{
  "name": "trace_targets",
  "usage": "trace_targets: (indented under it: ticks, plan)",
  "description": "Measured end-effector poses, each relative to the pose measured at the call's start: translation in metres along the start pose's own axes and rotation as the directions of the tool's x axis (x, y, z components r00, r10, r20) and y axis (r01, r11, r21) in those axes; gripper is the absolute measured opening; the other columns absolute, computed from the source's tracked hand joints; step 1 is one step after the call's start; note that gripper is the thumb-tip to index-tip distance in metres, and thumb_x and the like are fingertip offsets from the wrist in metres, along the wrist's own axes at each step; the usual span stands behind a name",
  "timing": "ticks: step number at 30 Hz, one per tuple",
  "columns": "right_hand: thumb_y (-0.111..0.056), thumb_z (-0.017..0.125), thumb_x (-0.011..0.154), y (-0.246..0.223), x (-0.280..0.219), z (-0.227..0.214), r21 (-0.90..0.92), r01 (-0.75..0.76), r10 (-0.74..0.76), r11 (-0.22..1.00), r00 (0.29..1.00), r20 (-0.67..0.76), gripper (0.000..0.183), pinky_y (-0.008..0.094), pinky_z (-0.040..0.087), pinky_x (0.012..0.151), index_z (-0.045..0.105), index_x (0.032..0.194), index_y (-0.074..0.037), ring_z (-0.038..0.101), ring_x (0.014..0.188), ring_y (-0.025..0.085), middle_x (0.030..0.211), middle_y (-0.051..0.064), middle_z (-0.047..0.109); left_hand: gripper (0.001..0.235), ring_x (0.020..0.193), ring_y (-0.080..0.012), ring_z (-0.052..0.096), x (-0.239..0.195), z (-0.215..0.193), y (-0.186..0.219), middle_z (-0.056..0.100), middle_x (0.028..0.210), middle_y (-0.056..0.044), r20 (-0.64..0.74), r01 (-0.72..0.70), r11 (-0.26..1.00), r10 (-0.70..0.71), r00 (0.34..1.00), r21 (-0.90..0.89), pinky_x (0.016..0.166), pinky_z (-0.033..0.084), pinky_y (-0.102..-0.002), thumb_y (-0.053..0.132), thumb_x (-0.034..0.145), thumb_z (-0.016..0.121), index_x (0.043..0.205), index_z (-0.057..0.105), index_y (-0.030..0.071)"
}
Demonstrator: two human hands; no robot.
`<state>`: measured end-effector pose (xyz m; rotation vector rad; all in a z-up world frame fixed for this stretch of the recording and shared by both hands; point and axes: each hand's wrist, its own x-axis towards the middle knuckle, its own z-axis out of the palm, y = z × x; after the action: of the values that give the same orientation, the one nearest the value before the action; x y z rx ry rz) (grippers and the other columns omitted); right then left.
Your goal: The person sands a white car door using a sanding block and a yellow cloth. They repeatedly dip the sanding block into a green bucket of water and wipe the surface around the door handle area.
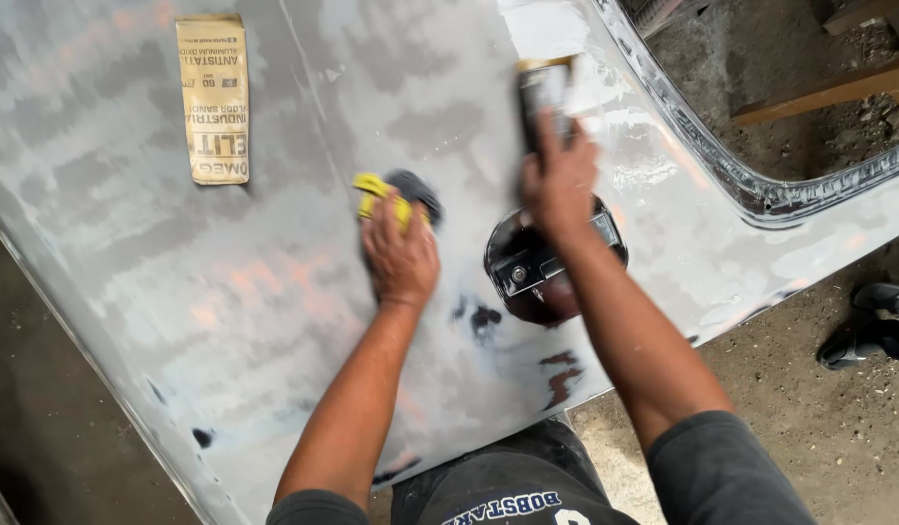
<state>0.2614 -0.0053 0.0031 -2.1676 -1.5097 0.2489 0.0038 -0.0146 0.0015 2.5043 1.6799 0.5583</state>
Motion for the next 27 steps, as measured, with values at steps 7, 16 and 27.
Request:
trace_targets:
  ticks: [7, 16, 27]
  plan:
    - [-0.009, 0.074, 0.078, -0.056, -0.060, -0.046, 0.163, 0.514, -0.536, 0.842, 0.766, 0.354, 0.080, 0.053, 0.046, 0.100, 0.050, 0.152, -0.028, 0.053, 0.120, 0.043, 0.148, 0.023, 0.048, 0.034, 0.146, -0.0379, 0.040, -0.111, -0.042, 0.005, 0.046, 0.155, -0.014, 0.211, -0.282, 0.935, 0.326, 0.922, -0.213, 0.118, 0.033, -0.057, 0.025, 0.093, 0.065, 0.126, 0.066, 0.018]
    - [-0.016, 0.075, 0.086, -0.059, -0.036, -0.009, -0.070, 0.098, -0.094, 0.993, 0.994, 0.063, 0.080, 0.054, 0.045, 0.100, 0.040, 0.158, -0.017, 0.050, 0.118, 0.048, 0.145, 0.035, 0.043, 0.038, 0.145, -0.0400, 0.039, -0.119, -0.063, -0.057, 0.042, 0.156, -0.018, 0.050, 0.132, 0.991, -0.130, 0.990, -0.027, 0.118, 0.031, -0.056, 0.021, 0.094, 0.067, 0.130, 0.062, 0.012]
    - [-0.017, 0.074, 0.079, -0.125, -0.266, -0.027, 0.073, 0.417, -0.414, 0.906, 0.840, 0.350, 0.078, 0.048, 0.045, 0.093, 0.048, 0.152, -0.026, 0.051, 0.118, 0.036, 0.146, 0.017, 0.046, 0.039, 0.146, -0.0397, 0.039, -0.204, -0.088, -0.088, 0.043, 0.156, -0.016, 0.136, 0.001, 0.997, 0.009, 0.991, -0.076, 0.119, 0.030, -0.055, 0.021, 0.090, 0.069, 0.128, 0.061, 0.016]
